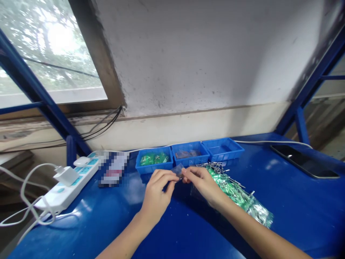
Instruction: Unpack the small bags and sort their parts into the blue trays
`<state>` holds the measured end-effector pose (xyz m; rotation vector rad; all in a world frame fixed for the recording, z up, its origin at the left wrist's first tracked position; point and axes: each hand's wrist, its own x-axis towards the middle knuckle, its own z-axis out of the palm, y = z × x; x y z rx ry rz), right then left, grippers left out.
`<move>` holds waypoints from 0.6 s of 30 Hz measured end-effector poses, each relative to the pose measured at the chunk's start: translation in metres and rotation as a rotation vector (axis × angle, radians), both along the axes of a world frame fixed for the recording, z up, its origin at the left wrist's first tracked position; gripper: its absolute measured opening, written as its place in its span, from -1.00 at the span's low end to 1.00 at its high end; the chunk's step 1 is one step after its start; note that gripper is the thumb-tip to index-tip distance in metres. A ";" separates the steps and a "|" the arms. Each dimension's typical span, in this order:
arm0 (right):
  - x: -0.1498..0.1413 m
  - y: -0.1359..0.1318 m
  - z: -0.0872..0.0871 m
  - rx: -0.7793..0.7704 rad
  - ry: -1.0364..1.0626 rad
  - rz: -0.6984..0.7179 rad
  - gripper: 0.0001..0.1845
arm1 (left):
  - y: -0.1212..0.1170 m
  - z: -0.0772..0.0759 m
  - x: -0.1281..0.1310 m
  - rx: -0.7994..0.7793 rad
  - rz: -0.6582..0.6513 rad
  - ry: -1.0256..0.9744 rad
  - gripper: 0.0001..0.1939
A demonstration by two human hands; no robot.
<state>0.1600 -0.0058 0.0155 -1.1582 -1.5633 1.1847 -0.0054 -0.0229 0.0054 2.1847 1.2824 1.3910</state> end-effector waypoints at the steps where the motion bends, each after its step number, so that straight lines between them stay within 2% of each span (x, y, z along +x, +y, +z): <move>1: -0.001 0.001 -0.001 -0.037 0.047 -0.006 -0.58 | -0.001 -0.001 0.001 0.033 -0.011 0.042 -0.83; 5: 0.004 0.011 -0.002 -0.182 0.247 -0.115 -0.70 | -0.001 -0.004 0.004 -0.036 0.008 0.131 -0.85; 7: 0.018 0.018 0.004 -0.145 0.388 -0.256 -0.72 | -0.001 -0.004 0.004 -0.120 -0.002 0.154 -0.84; 9: 0.038 0.024 0.017 0.061 0.498 -0.442 -0.73 | -0.003 -0.003 0.005 -0.193 -0.038 0.184 -0.84; 11: 0.059 0.027 0.030 0.399 0.542 -0.713 -0.76 | -0.006 -0.004 0.007 -0.241 -0.066 0.230 -0.82; 13: 0.073 0.027 0.039 0.723 0.456 -0.952 -0.80 | -0.006 -0.007 0.010 -0.267 -0.063 0.285 -0.78; 14: 0.077 0.028 0.040 0.833 0.351 -1.008 -0.82 | -0.004 -0.009 0.013 -0.267 -0.055 0.315 -0.74; 15: 0.078 0.028 0.039 0.894 0.202 -0.995 -0.84 | -0.001 -0.012 0.016 -0.259 -0.048 0.347 -0.70; 16: 0.077 0.030 0.035 0.909 0.019 -0.909 -0.84 | 0.003 -0.014 0.019 -0.244 -0.049 0.382 -0.65; 18: 0.070 0.033 0.023 0.832 -0.361 -0.614 -0.79 | 0.013 -0.019 0.025 -0.208 -0.071 0.456 -0.57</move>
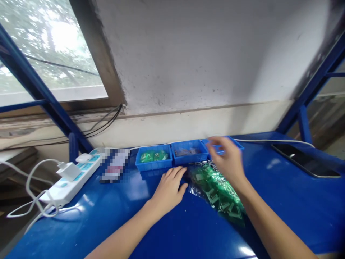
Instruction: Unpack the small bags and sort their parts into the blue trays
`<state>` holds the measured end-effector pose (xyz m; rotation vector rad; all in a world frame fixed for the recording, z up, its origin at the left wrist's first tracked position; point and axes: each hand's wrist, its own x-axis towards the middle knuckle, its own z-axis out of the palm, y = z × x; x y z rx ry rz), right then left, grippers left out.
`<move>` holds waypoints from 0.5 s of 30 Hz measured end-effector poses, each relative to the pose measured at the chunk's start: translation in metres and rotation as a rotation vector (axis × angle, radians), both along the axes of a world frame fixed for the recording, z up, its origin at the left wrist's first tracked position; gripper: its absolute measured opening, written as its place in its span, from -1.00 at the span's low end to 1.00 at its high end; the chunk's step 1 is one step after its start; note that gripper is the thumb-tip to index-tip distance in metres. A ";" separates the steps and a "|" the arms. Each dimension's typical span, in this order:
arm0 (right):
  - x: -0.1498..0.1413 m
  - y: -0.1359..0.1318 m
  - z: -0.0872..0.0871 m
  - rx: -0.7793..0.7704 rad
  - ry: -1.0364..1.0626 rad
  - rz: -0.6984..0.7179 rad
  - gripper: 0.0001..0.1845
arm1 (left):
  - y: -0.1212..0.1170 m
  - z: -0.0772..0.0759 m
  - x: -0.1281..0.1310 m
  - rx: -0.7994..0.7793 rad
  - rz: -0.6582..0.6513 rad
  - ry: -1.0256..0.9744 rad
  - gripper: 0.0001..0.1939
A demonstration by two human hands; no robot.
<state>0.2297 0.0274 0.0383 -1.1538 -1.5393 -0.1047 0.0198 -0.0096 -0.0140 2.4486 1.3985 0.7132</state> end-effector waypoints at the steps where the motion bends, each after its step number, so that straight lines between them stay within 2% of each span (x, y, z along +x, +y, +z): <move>1: -0.005 0.001 -0.007 -0.132 -0.160 0.059 -0.75 | 0.004 -0.002 0.002 0.011 -0.021 0.029 -0.55; 2: -0.011 0.002 -0.013 -0.240 -0.271 0.102 -0.71 | 0.008 -0.003 0.004 0.023 -0.033 0.051 -0.56; 4: -0.022 -0.001 -0.022 -0.366 -0.359 0.149 -0.66 | 0.010 -0.002 0.003 0.046 -0.033 0.083 -0.63; 7: -0.038 -0.012 -0.025 -0.414 -0.357 0.244 -0.68 | 0.003 0.002 -0.006 0.065 -0.003 0.108 -0.79; 9: -0.046 -0.019 -0.025 -0.431 -0.354 0.320 -0.71 | -0.002 0.005 -0.013 0.049 0.032 0.061 -0.82; 11: -0.052 -0.024 -0.026 -0.460 -0.336 0.383 -0.72 | -0.003 0.007 -0.020 0.013 0.091 -0.099 -0.82; 15: -0.058 -0.025 -0.028 -0.568 -0.157 0.469 -0.62 | 0.004 0.013 -0.024 -0.153 0.197 -0.600 -0.87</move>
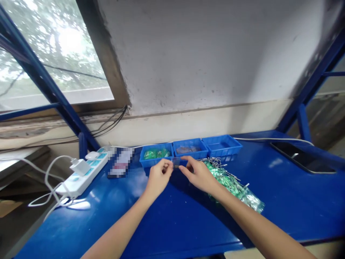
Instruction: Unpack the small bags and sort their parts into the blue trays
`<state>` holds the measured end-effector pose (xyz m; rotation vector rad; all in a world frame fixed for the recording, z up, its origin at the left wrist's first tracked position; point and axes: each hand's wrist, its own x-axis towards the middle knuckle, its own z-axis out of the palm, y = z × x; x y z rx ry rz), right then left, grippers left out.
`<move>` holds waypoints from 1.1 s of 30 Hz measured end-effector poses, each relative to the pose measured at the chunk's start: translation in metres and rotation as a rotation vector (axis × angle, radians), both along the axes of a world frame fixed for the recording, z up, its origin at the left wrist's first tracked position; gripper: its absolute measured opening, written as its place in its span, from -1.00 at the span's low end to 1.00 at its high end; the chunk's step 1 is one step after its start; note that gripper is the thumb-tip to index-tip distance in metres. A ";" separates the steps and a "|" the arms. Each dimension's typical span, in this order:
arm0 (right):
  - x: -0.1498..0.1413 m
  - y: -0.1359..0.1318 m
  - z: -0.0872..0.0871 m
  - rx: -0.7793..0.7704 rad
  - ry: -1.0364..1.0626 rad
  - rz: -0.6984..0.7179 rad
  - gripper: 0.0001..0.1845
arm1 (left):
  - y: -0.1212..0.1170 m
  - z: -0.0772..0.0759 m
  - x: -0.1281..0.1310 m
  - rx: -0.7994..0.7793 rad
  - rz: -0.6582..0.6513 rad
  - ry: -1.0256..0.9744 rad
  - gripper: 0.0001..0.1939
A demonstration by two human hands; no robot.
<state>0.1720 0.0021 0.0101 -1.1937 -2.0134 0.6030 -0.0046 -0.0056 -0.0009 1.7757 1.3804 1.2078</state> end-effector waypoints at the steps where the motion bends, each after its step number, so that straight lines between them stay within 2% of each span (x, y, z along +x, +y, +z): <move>1: 0.000 0.000 0.000 -0.057 0.064 0.001 -0.59 | 0.002 0.002 0.000 -0.043 -0.011 -0.111 -0.85; 5: -0.002 0.002 0.002 -0.318 0.301 0.028 -0.60 | 0.002 0.006 0.000 -0.106 -0.093 -0.363 -0.81; 9: -0.006 0.006 0.001 -0.431 0.448 0.099 -0.80 | 0.001 0.005 0.000 -0.082 -0.134 -0.378 -0.80; 12: -0.010 0.009 -0.001 -0.361 0.532 0.080 -0.82 | 0.004 0.001 -0.001 -0.087 -0.122 -0.336 -0.78; 14: -0.012 0.008 -0.001 -0.276 0.509 0.049 -0.81 | 0.006 -0.001 -0.003 -0.095 -0.113 -0.312 -0.77; 19: -0.014 0.001 -0.002 -0.155 0.284 0.075 -0.79 | 0.006 -0.001 -0.006 -0.072 -0.124 -0.259 -0.76; 24: -0.014 -0.001 -0.004 0.084 0.038 0.060 -0.83 | 0.004 0.001 -0.007 -0.061 -0.162 -0.169 -0.81; 33: -0.014 0.003 -0.005 0.051 0.034 0.049 -0.84 | 0.007 -0.008 -0.006 -0.072 -0.185 -0.162 -0.81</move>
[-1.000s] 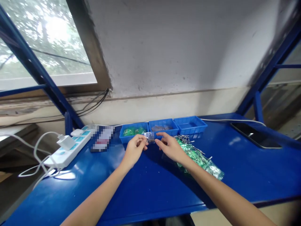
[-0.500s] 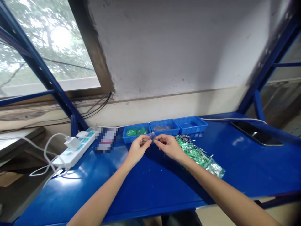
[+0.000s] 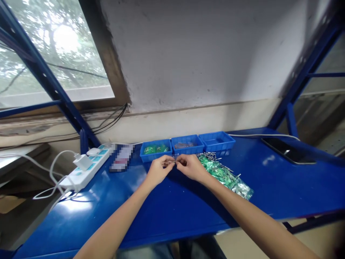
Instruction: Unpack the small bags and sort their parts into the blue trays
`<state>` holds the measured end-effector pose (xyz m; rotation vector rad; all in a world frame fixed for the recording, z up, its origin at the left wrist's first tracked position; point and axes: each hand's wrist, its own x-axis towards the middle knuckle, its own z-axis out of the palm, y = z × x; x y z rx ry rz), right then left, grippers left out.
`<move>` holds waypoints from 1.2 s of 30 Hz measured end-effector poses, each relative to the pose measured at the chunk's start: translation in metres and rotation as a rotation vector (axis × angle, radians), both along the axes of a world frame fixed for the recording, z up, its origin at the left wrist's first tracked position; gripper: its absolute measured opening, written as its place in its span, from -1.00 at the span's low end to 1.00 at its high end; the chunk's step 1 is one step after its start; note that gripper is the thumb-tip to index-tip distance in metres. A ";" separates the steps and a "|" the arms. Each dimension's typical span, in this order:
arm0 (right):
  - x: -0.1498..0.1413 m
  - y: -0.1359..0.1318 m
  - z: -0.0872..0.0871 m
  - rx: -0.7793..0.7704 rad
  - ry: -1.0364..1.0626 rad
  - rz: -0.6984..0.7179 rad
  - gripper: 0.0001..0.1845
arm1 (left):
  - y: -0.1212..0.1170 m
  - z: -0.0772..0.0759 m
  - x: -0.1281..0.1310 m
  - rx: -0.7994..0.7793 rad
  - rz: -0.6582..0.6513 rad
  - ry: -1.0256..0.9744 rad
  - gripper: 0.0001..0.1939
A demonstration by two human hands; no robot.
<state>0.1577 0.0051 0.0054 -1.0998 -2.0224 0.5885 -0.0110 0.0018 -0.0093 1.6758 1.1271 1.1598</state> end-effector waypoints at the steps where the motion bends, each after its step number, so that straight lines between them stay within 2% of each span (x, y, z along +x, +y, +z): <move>1: 0.000 0.001 0.000 -0.004 -0.001 0.012 -0.83 | 0.001 -0.001 0.000 -0.008 0.000 -0.003 -0.82; 6: 0.004 0.002 -0.003 -0.089 0.016 0.073 -0.73 | 0.003 -0.005 -0.001 -0.047 0.009 -0.027 -0.83; 10: 0.010 0.002 -0.005 -0.297 0.188 0.010 -0.68 | 0.001 -0.005 0.000 -0.072 0.041 -0.058 -0.80; 12: 0.010 0.002 -0.003 -0.444 0.371 -0.014 -0.72 | -0.002 -0.003 0.002 0.032 0.092 -0.004 -0.83; 15: 0.010 0.002 0.004 -0.631 0.611 0.004 -0.70 | -0.008 0.000 0.005 0.330 0.146 0.170 -0.88; 17: 0.011 0.001 0.007 -0.677 0.686 0.045 -0.68 | -0.012 0.001 0.008 0.466 0.136 0.247 -0.85; 19: 0.011 -0.001 0.009 -0.681 0.710 0.068 -0.61 | -0.015 0.002 0.010 0.513 0.126 0.286 -0.82; 22: 0.010 -0.004 0.008 -0.644 0.696 0.055 -0.57 | -0.018 0.007 0.012 0.497 0.147 0.333 -0.74; 27: 0.006 -0.012 0.005 -0.378 0.576 -0.051 -0.82 | -0.023 0.019 0.009 0.362 0.209 0.344 -0.78; 29: 0.004 -0.016 0.007 -0.233 0.516 -0.099 -0.86 | -0.023 0.021 0.009 0.200 0.175 0.264 -0.80; 31: 0.004 -0.020 0.009 -0.070 0.448 -0.103 -0.90 | -0.023 0.021 0.010 -0.031 0.135 0.105 -0.65; 33: 0.003 -0.023 0.010 0.090 0.374 -0.084 -0.86 | -0.023 0.020 0.013 -0.198 0.109 -0.041 -0.57; 34: 0.003 -0.024 0.009 0.149 0.339 -0.084 -0.83 | -0.022 0.019 0.014 -0.225 0.107 -0.078 -0.60; 36: 0.002 -0.024 0.005 0.195 0.281 -0.106 -0.77 | -0.023 0.017 0.016 -0.170 0.119 -0.074 -0.72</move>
